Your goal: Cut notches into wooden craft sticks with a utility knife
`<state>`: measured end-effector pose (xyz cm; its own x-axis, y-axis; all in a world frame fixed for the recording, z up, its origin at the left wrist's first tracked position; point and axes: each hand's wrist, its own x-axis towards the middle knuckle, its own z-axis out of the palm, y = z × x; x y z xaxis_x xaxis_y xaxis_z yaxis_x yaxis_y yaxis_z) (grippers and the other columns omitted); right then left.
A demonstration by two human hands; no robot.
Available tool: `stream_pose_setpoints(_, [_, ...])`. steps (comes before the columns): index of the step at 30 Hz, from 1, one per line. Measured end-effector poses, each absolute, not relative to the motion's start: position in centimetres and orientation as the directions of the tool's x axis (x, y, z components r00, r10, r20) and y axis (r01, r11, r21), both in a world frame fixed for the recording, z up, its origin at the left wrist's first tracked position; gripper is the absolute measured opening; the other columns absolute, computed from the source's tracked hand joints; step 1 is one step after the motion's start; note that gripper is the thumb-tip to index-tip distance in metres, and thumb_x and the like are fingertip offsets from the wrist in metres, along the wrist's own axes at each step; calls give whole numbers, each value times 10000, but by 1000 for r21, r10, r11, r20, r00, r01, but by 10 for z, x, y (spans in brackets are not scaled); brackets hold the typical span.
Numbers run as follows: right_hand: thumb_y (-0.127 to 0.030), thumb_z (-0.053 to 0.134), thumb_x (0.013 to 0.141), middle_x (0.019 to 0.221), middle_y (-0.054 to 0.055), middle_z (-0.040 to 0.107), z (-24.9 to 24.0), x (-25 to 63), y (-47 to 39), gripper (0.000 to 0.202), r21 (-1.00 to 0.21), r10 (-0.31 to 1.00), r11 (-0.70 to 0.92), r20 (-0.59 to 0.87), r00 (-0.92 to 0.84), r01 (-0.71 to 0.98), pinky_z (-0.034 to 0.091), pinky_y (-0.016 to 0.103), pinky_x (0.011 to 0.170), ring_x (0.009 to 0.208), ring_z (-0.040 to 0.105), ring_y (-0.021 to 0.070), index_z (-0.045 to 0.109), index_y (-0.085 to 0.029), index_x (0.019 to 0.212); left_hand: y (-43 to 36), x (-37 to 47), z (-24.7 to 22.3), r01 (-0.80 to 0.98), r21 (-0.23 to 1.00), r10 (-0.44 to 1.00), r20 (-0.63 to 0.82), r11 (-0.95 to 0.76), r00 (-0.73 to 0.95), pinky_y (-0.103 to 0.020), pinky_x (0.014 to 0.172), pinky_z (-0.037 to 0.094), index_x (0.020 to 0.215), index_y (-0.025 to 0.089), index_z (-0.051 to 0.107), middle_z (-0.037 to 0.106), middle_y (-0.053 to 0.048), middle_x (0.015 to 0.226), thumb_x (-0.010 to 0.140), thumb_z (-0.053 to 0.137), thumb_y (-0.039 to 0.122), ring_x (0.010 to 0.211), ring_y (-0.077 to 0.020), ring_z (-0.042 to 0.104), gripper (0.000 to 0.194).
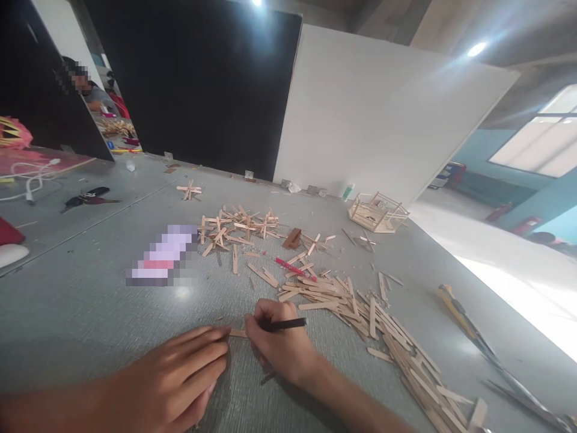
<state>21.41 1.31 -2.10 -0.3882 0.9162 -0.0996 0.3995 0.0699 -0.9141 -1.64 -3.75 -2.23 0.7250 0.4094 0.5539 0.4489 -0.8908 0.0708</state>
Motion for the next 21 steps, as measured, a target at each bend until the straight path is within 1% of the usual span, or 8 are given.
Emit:
stream_pose_setpoints(4, [-392, 610, 987, 503, -39, 573, -25, 216, 15, 407, -922, 908, 61, -108, -405, 382, 335, 182, 377, 366, 510, 81, 460, -227, 647, -39, -17, -26, 387, 21, 321, 602, -922, 732, -419, 944, 625, 912, 106, 709, 725, -99, 830, 922, 467, 36, 903, -252, 727, 252])
stream_pose_setpoints(6, [-374, 615, 982, 511, -37, 585, -25, 216, 15, 399, -924, 907, 57, -110, -406, 378, 328, 170, 366, 366, 517, 78, 452, -226, 650, -41, -18, -28, 383, -27, 281, 631, -924, 723, -405, 925, 627, 894, 112, 709, 730, -94, 831, 932, 454, 34, 859, -237, 723, 269])
stream_pose_setpoints(7, [-366, 614, 980, 509, -37, 585, -25, 216, 15, 395, -925, 907, 55, -111, -405, 377, 324, 166, 360, 363, 515, 76, 449, -226, 649, -41, -18, -29, 389, -47, 269, 645, -920, 715, -396, 932, 623, 910, 115, 715, 742, -94, 855, 950, 444, 39, 875, -235, 726, 284])
stream_pose_setpoints(9, [-351, 614, 974, 494, -39, 575, -24, 216, 15, 389, -925, 910, 53, -110, -401, 375, 315, 159, 351, 355, 498, 71, 450, -226, 644, -41, -18, -28, 407, -65, 268, 656, -911, 705, -391, 963, 613, 962, 116, 727, 764, -97, 917, 986, 429, 60, 969, -248, 734, 305])
stream_pose_setpoints(12, [-344, 620, 961, 483, -45, 561, -22, 216, 16, 378, -927, 912, 51, -109, -396, 371, 306, 152, 340, 344, 473, 63, 461, -225, 640, -39, -17, -26, 422, -14, 318, 634, -906, 704, -403, 980, 606, 998, 109, 731, 769, -109, 953, 988, 445, 91, 1056, -276, 727, 286])
stream_pose_setpoints(14, [-348, 617, 959, 480, -53, 552, -22, 215, 15, 375, -929, 911, 46, -112, -397, 368, 304, 151, 332, 334, 464, 61, 458, -227, 642, -38, -17, -25, 423, 7, 342, 601, -906, 722, -411, 987, 602, 1020, 104, 729, 770, -117, 959, 963, 476, 96, 1048, -275, 727, 260])
stream_pose_setpoints(18, [-363, 617, 961, 478, -59, 546, -23, 216, 14, 386, -928, 904, 41, -123, -409, 370, 306, 152, 325, 331, 479, 69, 434, -233, 647, -38, -17, -26, 413, -37, 320, 570, -910, 757, -415, 981, 600, 1006, 93, 728, 773, -125, 948, 943, 491, 90, 1008, -271, 732, 245])
stream_pose_setpoints(21, [-358, 614, 965, 484, -55, 554, -20, 218, 14, 376, -926, 893, 46, -129, -431, 374, 330, 158, 343, 349, 515, 80, 454, -228, 651, -39, -16, -25, 404, -43, 311, 566, -914, 764, -406, 948, 610, 999, 97, 726, 772, -117, 925, 951, 492, 91, 973, -266, 735, 239])
